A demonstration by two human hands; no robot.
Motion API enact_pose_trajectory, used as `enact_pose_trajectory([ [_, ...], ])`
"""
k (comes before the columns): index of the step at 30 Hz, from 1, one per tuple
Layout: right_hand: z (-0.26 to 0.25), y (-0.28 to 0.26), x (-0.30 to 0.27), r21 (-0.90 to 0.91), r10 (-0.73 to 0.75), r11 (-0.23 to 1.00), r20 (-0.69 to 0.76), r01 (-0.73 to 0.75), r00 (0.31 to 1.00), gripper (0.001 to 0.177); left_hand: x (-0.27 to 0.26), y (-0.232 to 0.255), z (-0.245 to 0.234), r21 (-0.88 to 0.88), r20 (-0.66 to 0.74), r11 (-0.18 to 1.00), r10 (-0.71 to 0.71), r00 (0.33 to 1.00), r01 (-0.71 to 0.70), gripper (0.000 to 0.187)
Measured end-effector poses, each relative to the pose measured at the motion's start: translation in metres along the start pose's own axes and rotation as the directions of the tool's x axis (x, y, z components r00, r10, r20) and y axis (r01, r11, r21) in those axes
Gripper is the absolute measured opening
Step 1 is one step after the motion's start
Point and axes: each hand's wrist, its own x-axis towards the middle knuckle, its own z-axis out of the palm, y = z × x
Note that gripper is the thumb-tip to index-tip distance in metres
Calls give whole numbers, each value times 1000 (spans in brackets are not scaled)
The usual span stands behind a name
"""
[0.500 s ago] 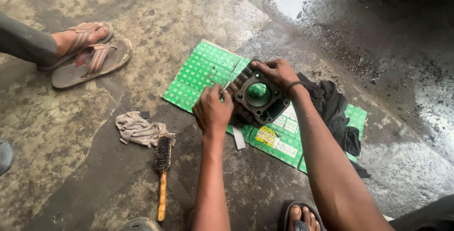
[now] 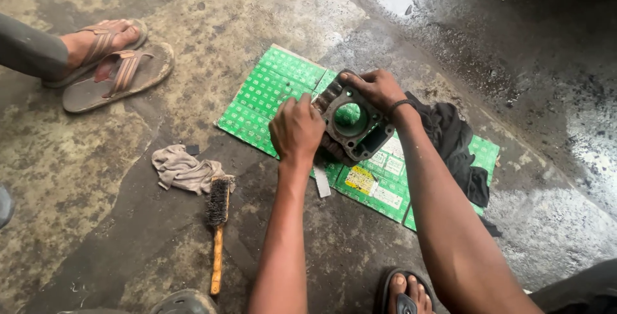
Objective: Cleaning and scraping the mating surface of a motorcycle cylinder head using a metal scraper and wire brush.
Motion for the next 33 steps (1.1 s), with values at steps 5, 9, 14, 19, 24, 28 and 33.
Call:
enact_pose_trajectory([
  [5,6,11,12,13,9,1000,-19,-8,1000,77,-6,10,5,-17,-78,999,31,996,-33,7],
  [9,1,-1,6,61,106,992,11,-106,994,76,1,24,7,43,45,998,-53,998,51,19],
  [14,1,8,12,38,32,999,7,-32,999,76,6,34,-9,116,100,989,85,991,-97,14],
  [19,1,19,24,-6,23,1000,10,-23,1000,79,5,30,-7,137,52,970,193,980,-199,9],
  [24,1,6,15,-67,6,998,34,-3,999,79,19,12,-21,-127,277,991,64,959,-30,5],
  [28,0,0,5,-2,31,1000,7,-31,1000,75,16,16,-12,-1,99,999,36,994,-36,3],
  [33,2,-1,3,-63,-15,998,-21,14,1000,76,4,19,0,106,-60,980,176,983,-169,11],
])
